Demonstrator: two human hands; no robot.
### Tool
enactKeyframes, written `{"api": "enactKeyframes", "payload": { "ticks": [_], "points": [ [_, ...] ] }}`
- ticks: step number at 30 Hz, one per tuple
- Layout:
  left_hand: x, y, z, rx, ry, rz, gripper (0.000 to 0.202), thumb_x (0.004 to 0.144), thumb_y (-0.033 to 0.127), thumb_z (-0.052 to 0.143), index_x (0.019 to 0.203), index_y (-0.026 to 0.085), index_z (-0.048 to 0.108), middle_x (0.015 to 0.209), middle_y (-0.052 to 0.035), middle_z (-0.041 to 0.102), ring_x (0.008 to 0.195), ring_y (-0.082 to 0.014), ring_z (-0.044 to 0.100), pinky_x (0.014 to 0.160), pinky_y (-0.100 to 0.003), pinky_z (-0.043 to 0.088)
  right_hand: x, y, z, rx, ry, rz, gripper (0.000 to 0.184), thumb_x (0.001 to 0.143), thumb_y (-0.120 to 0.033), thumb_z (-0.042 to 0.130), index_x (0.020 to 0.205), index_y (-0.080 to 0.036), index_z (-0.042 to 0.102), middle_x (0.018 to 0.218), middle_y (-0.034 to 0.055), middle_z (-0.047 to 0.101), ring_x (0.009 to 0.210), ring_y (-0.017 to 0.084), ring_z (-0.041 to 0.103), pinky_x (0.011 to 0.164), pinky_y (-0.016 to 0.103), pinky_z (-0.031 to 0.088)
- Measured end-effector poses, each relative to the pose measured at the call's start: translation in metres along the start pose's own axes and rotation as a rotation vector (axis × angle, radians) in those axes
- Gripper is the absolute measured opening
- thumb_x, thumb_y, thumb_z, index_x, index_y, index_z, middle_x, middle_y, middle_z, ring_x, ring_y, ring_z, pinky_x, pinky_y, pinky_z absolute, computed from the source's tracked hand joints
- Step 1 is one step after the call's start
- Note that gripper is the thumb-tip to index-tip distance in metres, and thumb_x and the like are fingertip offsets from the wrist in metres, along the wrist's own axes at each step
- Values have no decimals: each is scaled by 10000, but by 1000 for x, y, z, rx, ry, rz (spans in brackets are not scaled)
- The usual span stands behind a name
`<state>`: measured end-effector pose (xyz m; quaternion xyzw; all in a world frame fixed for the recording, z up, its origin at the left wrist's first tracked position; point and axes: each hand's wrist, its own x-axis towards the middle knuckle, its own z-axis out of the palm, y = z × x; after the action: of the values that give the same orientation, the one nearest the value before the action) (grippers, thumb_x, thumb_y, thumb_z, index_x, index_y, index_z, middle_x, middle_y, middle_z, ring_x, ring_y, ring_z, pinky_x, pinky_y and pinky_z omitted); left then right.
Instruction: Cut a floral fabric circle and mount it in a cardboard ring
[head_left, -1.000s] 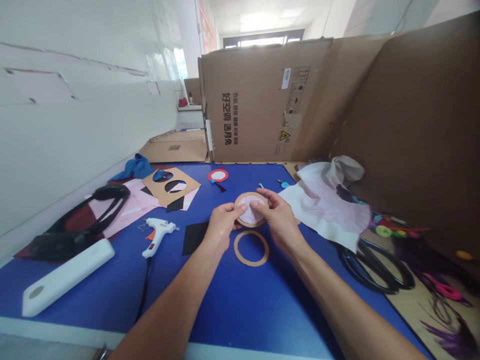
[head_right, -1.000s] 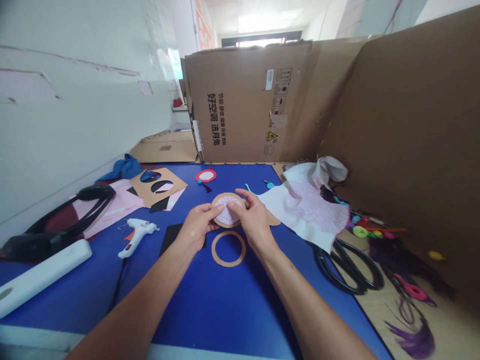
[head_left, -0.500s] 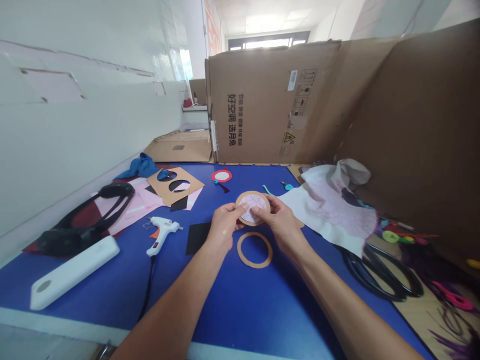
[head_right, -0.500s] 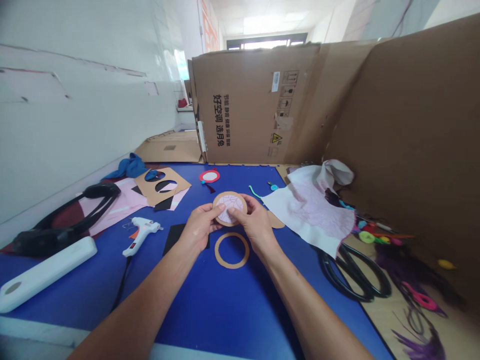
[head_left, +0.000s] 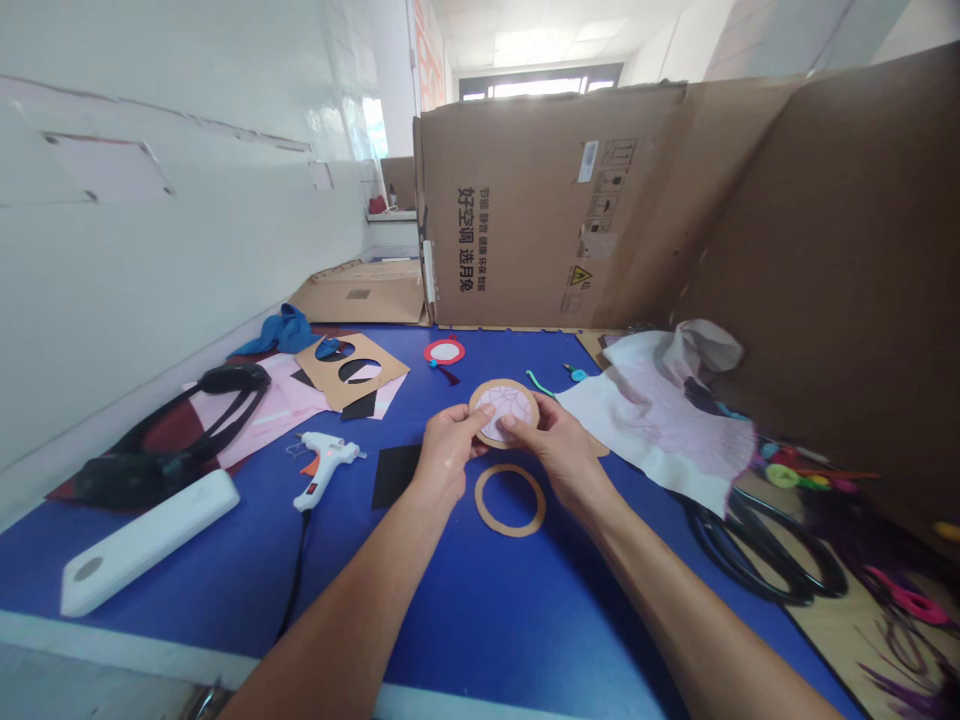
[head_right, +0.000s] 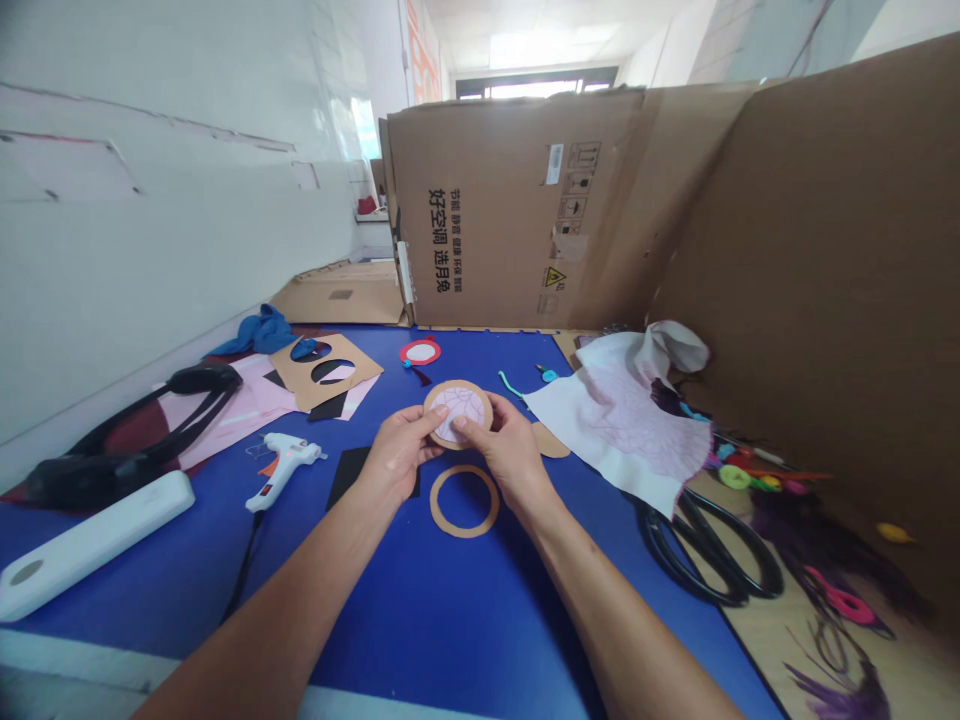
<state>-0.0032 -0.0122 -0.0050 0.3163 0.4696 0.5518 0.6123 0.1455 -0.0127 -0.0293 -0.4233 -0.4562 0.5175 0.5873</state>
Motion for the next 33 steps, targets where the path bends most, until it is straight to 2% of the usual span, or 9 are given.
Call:
{"api": "enactKeyframes", "payload": {
  "ticks": [8,17,23,33],
  "points": [
    [1,0,-1,2,31,1,214,711,293,914,759,147,765,689,-49,740,576,-121,645,562,-226,486,0,4,1,-43,-11,10,527,665,-378,937,1130,-211,753,1099,64,826,996,289,751,935,444,588],
    [2,-3,-2,20,43,-5,225,717,313,913,769,157,759,697,-46,736,580,-122,642,567,-231,483,-2,4,2,-64,-22,-5,555,687,-384,945,1174,-206,749,1141,74,824,1033,295,753,944,431,586],
    [2,-2,-2,16,35,-4,255,703,333,927,779,156,759,708,-50,741,589,-123,639,573,-233,487,-2,4,3,-20,-16,17,537,665,-381,956,1127,-210,741,1106,57,827,1005,284,754,938,428,593],
    [3,-4,-4,18,20,-21,259,714,346,932,810,166,772,777,-67,770,642,-138,671,596,-244,503,-3,2,2,-26,13,48,568,645,-404,963,1135,-213,747,1003,54,821,860,267,744,771,394,606]
  ]
}}
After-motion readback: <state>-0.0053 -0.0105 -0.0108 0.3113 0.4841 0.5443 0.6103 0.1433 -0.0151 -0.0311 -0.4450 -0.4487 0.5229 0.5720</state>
